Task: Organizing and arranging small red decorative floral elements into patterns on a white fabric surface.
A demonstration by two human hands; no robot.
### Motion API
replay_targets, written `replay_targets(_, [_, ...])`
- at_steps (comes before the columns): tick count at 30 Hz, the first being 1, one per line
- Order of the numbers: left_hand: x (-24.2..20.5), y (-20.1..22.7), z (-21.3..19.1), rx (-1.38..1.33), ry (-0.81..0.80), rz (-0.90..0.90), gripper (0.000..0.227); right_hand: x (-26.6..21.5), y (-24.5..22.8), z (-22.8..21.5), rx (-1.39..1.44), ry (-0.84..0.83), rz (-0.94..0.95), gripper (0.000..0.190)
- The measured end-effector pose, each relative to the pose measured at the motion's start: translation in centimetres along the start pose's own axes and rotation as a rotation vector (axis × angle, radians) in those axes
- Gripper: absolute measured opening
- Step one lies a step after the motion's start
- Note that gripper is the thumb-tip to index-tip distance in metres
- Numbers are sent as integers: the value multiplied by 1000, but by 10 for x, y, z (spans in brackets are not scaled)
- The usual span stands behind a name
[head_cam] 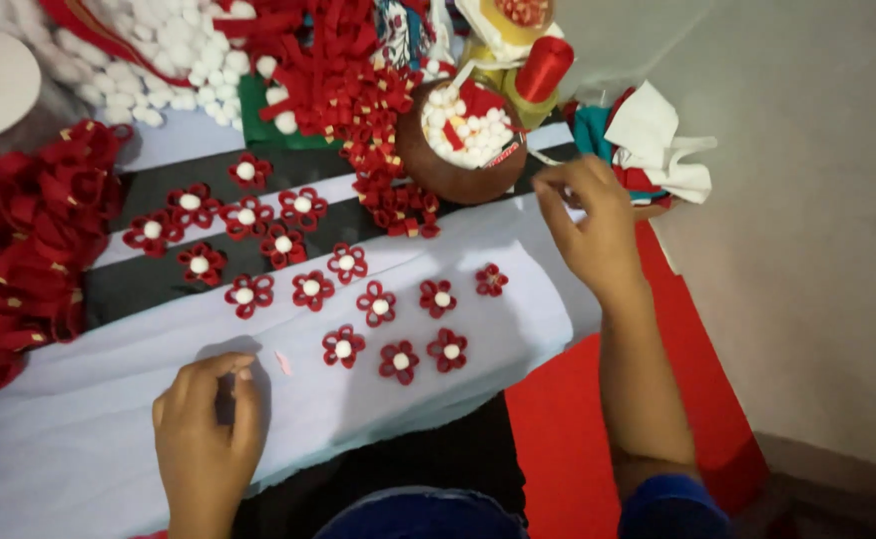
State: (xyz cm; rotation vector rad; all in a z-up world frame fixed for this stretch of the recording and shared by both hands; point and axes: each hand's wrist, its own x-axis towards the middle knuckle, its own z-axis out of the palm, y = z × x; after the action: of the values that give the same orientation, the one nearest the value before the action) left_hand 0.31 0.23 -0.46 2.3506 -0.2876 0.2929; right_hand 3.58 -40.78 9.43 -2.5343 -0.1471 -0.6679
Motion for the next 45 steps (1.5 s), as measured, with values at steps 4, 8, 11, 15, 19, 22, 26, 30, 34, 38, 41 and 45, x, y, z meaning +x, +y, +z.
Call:
replay_targets(4, [-1, -5, 3, -3, 19, -2, 17, 52, 24, 22, -26, -96, -180, 9])
replay_targets(8, [-1, -7, 5, -7, 45, 21, 16, 91, 67, 65, -223, -230, -228, 15])
replay_targets(11, [-1, -12, 9, 2, 64, 14, 16, 106, 84, 93, -403, -281, -197, 17])
replay_targets(15, [-3, -14, 12, 15, 39, -68, 16, 113, 77, 105, -459, -374, -68, 11])
replay_targets(19, [0, -15, 10, -27, 48, 17, 15, 103, 57, 85, -316, -191, -144, 19])
replay_targets(22, [-2, -13, 9, 12, 21, -51, 16, 81, 29, 55, -116, -58, -203, 23])
replay_targets(26, [-2, -12, 8, 2, 30, -19, 16, 33, -26, 13, 107, -122, 18, 15])
replay_targets(30, [-3, -9, 6, 12, 30, -4, 19, -33, -14, 21, 140, -155, 229, 17])
replay_targets(34, [-5, -10, 7, 20, 1, -9, 20, -77, -8, 37, 156, -158, 382, 22])
replay_targets(38, [-6, -7, 5, 0, 4, -34, 19, -93, -8, 45, 125, -108, 305, 20])
replay_targets(41, [-5, -6, 4, -10, 3, -37, 18, -94, -7, 51, 112, -107, 285, 22])
replay_targets(45, [-5, -5, 3, -9, -1, -31, 17, -91, -14, 50, 95, -139, 318, 26])
